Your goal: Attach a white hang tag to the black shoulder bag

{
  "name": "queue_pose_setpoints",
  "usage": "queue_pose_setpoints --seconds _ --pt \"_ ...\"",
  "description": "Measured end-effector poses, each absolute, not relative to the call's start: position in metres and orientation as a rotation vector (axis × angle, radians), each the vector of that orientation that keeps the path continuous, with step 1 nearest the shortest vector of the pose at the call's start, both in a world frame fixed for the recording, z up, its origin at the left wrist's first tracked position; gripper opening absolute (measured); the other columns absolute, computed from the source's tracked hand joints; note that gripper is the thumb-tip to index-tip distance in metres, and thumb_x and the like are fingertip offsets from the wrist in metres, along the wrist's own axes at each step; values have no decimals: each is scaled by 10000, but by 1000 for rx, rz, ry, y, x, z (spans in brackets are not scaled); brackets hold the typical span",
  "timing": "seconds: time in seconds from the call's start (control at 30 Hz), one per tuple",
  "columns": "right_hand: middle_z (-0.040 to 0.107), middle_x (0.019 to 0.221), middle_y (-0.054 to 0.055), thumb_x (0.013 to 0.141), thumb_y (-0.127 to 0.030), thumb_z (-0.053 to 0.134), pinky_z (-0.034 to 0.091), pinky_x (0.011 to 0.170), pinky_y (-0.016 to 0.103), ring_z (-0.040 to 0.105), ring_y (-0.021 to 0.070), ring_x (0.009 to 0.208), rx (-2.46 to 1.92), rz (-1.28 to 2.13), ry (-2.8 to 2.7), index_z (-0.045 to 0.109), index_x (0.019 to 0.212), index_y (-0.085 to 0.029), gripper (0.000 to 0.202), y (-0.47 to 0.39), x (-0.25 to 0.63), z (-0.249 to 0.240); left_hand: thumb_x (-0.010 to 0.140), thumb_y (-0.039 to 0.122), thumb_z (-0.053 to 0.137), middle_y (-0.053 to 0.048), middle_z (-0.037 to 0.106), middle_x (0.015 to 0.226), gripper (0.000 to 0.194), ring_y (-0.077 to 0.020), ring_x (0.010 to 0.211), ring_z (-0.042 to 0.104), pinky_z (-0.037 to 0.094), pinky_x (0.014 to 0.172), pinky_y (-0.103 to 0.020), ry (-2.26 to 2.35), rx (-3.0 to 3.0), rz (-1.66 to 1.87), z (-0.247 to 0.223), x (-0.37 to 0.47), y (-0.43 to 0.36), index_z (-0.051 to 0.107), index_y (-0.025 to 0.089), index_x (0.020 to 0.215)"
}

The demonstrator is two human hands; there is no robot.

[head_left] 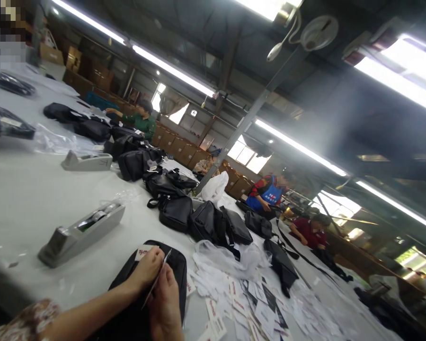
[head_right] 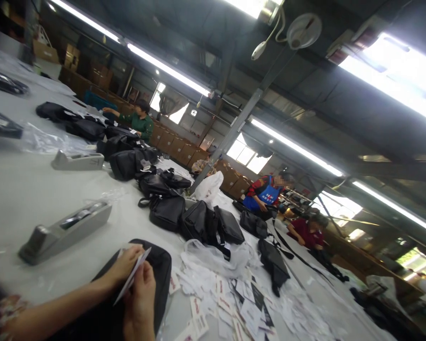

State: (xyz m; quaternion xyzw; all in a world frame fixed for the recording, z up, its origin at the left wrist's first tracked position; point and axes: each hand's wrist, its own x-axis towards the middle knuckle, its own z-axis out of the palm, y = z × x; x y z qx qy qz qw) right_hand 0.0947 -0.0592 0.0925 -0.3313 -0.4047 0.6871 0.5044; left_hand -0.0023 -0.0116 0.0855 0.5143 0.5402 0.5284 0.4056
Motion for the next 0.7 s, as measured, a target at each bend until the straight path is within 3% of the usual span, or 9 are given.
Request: queue_pose_setpoints --seconds 0.07,0.13,0.3,0.37,0.57,0.7 --pt "663 1142 67 771 -456 697 490 882 304 604 201 1073 -759 1575 -1051 582 1144 -209 462 -61 89 86 819 390 326 -27 553 743 201 -198 746 544 405 724 -316 1358 1323 1430 82 0 -21 418 223 755" --pt "663 1144 69 754 -425 723 459 945 304 594 197 1094 -760 1493 -1112 584 1140 -190 473 -60 90 84 814 398 360 -4 535 705 188 -192 694 527 397 682 -311 1299 1347 1495 80 0 -28 420 227 763" --pt "683 737 36 687 -537 734 515 636 268 637 166 698 -984 1354 -1250 625 786 -143 420 -58 105 78 778 431 501 45 461 598 233 -150 571 443 349 546 -265 1125 1178 1653 80 -10 -22 455 217 697" --pt "666 688 30 686 -552 726 502 565 263 619 158 632 -985 1442 -1199 612 762 -145 430 -57 114 73 763 454 551 53 459 588 270 -133 563 429 342 539 -249 1062 1056 1684 85 -19 -13 482 204 689" --pt "666 647 10 611 -480 804 507 508 261 623 154 577 -976 1612 -810 619 774 -164 401 -48 144 53 732 379 593 29 540 691 222 -117 675 508 432 648 -222 757 794 1636 103 -55 2 519 177 679" --pt "732 809 65 681 -397 769 558 676 311 676 182 713 -875 1687 -657 663 896 -139 353 -45 150 51 705 303 625 29 521 673 191 -101 656 516 478 661 -220 545 673 1493 112 -68 -4 482 179 678"
